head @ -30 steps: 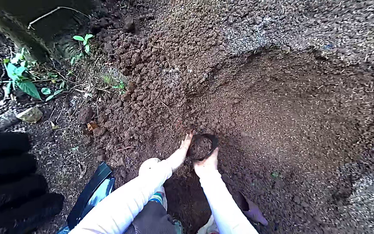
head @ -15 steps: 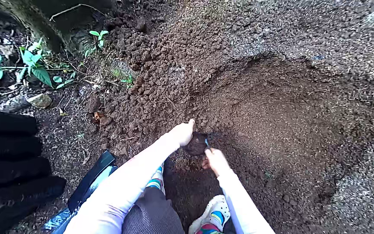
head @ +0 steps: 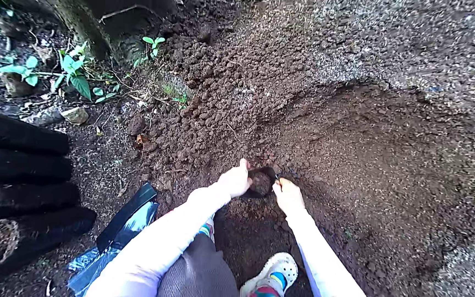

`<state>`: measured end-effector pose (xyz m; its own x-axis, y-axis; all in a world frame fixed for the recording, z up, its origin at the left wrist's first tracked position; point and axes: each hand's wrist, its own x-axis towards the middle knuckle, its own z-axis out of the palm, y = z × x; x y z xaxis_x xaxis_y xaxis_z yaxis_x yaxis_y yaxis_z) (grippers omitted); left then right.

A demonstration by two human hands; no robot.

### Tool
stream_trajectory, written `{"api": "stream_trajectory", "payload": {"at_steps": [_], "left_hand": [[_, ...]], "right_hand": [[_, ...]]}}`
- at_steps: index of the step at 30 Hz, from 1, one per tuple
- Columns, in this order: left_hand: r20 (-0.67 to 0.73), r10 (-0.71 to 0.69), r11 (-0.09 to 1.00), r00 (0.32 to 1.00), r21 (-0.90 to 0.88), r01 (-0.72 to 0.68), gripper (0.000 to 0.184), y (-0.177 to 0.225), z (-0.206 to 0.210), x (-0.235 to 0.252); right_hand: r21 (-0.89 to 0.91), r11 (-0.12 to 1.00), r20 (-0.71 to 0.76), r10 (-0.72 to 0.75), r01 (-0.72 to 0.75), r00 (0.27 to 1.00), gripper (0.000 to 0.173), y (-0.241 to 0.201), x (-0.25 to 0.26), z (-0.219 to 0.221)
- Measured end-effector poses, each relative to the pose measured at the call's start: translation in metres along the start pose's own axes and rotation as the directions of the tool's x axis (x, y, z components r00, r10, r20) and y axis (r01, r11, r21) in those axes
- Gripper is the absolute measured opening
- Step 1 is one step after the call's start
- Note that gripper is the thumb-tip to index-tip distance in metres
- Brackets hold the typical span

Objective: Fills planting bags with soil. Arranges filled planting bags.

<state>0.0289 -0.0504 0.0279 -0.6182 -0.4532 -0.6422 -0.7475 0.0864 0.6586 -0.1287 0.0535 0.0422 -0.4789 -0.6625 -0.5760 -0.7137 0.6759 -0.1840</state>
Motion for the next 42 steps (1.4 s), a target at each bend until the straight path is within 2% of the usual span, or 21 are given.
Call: {"api": "stream_trajectory", "payload": {"at_steps": [2, 4, 6, 9, 11, 12, 14, 15, 17, 19, 21, 23, 25, 26, 28, 30, 33, 35, 37, 40, 42], "left_hand": [[0.027, -0.017, 0.997, 0.999, 0.071, 0.015, 0.053, -0.003, 0.006, 0.002], [0.02, -0.028, 0.997, 0.999, 0.068, 0.026, 0.054, -0.004, -0.003, 0.011], [0.039, -0.047, 0.998, 0.998, 0.051, 0.045, 0.054, -0.002, -0.004, 0.015], [-0.023, -0.097, 0.976, 0.995, 0.193, 0.1, 0.061, 0.005, 0.003, 0.009], [-0.172, 0.05, 0.943, 0.984, 0.334, 0.01, 0.059, 0.01, 0.006, 0.001], [-0.241, 0.229, 0.904, 0.943, 0.411, -0.115, 0.05, 0.006, 0.01, 0.002], [-0.26, 0.552, 0.763, 0.792, 0.541, -0.354, 0.028, 0.001, 0.016, 0.009], [-0.223, 0.619, 0.707, 0.753, 0.575, -0.412, 0.022, 0.002, 0.017, 0.012], [-0.133, 0.572, 0.69, 0.81, 0.611, -0.387, 0.021, 0.007, 0.018, 0.015], [-0.027, 0.367, 0.738, 0.93, 0.617, -0.273, 0.035, 0.017, 0.017, 0.02], [0.052, 0.185, 0.761, 0.981, 0.624, -0.177, 0.044, 0.028, 0.014, 0.026], [0.081, 0.094, 0.774, 0.992, 0.621, -0.124, 0.047, 0.034, 0.013, 0.03], [0.077, 0.084, 0.774, 0.993, 0.623, -0.114, 0.044, 0.033, 0.014, 0.032], [0.033, 0.147, 0.768, 0.989, 0.626, -0.135, 0.04, 0.029, 0.016, 0.032], [-0.127, 0.399, 0.74, 0.908, 0.629, -0.238, 0.031, 0.012, 0.022, 0.033], [-0.229, 0.588, 0.694, 0.776, 0.636, -0.338, 0.027, -0.003, 0.022, 0.033], [-0.294, 0.641, 0.703, 0.709, 0.597, -0.387, 0.028, -0.011, 0.018, 0.027], [-0.302, 0.596, 0.749, 0.744, 0.542, -0.38, 0.027, -0.013, 0.017, 0.017], [-0.274, 0.504, 0.813, 0.819, 0.47, -0.343, 0.029, -0.013, 0.017, 0.009], [-0.142, 0.274, 0.903, 0.951, 0.379, -0.203, 0.036, -0.002, 0.01, 0.005], [-0.044, 0.133, 0.935, 0.99, 0.336, -0.111, 0.044, 0.007, 0.003, 0.009]], "right_hand": [[0.0, 0.998, -0.087, -0.067, 0.067, 0.994, 0.038, 0.011, -0.011, 0.011], [-0.005, 0.966, -0.14, -0.256, 0.258, 0.957, 0.048, 0.015, -0.016, 0.017], [-0.106, 0.891, -0.04, -0.448, 0.442, 0.893, 0.056, 0.015, -0.022, 0.021], [-0.221, 0.791, 0.14, -0.553, 0.57, 0.821, 0.034, 0.015, -0.023, 0.012], [-0.097, 0.777, 0.024, -0.622, 0.622, 0.782, 0.032, 0.023, -0.018, -0.001], [-0.018, 0.778, -0.074, -0.628, 0.628, 0.775, 0.032, 0.031, -0.014, -0.007], [0.047, 0.837, -0.191, -0.528, 0.545, 0.827, 0.035, 0.048, 0.005, -0.03], [0.046, 0.884, -0.203, -0.447, 0.465, 0.871, 0.037, 0.059, 0.021, -0.047], [-0.003, 0.948, -0.247, -0.308, 0.318, 0.919, 0.039, 0.08, 0.056, -0.091], [-0.071, 0.976, -0.352, -0.216, 0.204, 0.911, 0.041, 0.101, 0.096, -0.145], [-0.105, 0.986, -0.503, -0.165, 0.13, 0.848, 0.043, 0.119, 0.136, -0.202], [-0.063, 0.996, -0.634, -0.09, 0.065, 0.768, 0.046, 0.129, 0.167, -0.247], [0.027, 0.999, -0.736, 0.039, -0.028, 0.676, 0.047, 0.137, 0.195, -0.266], [0.056, 0.995, -0.754, 0.098, -0.086, 0.65, 0.046, 0.138, 0.208, -0.264], [0.082, 0.983, -0.705, 0.175, -0.166, 0.687, 0.047, 0.138, 0.227, -0.242], [0.106, 0.982, -0.556, 0.19, -0.157, 0.809, 0.053, 0.151, 0.237, -0.2], [0.136, 0.967, -0.307, 0.247, -0.215, 0.919, 0.077, 0.164, 0.233, -0.13], [0.11, 0.95, -0.178, 0.308, -0.292, 0.934, 0.092, 0.169, 0.225, -0.1], [0.102, 0.948, -0.086, 0.309, -0.3, 0.947, 0.099, 0.178, 0.213, -0.074], [0.079, 0.947, -0.023, 0.314, -0.312, 0.949, 0.094, 0.176, 0.194, -0.054], [0.156, 0.929, 0.036, 0.333, -0.334, 0.942, 0.092, 0.169, 0.179, -0.057]]}}
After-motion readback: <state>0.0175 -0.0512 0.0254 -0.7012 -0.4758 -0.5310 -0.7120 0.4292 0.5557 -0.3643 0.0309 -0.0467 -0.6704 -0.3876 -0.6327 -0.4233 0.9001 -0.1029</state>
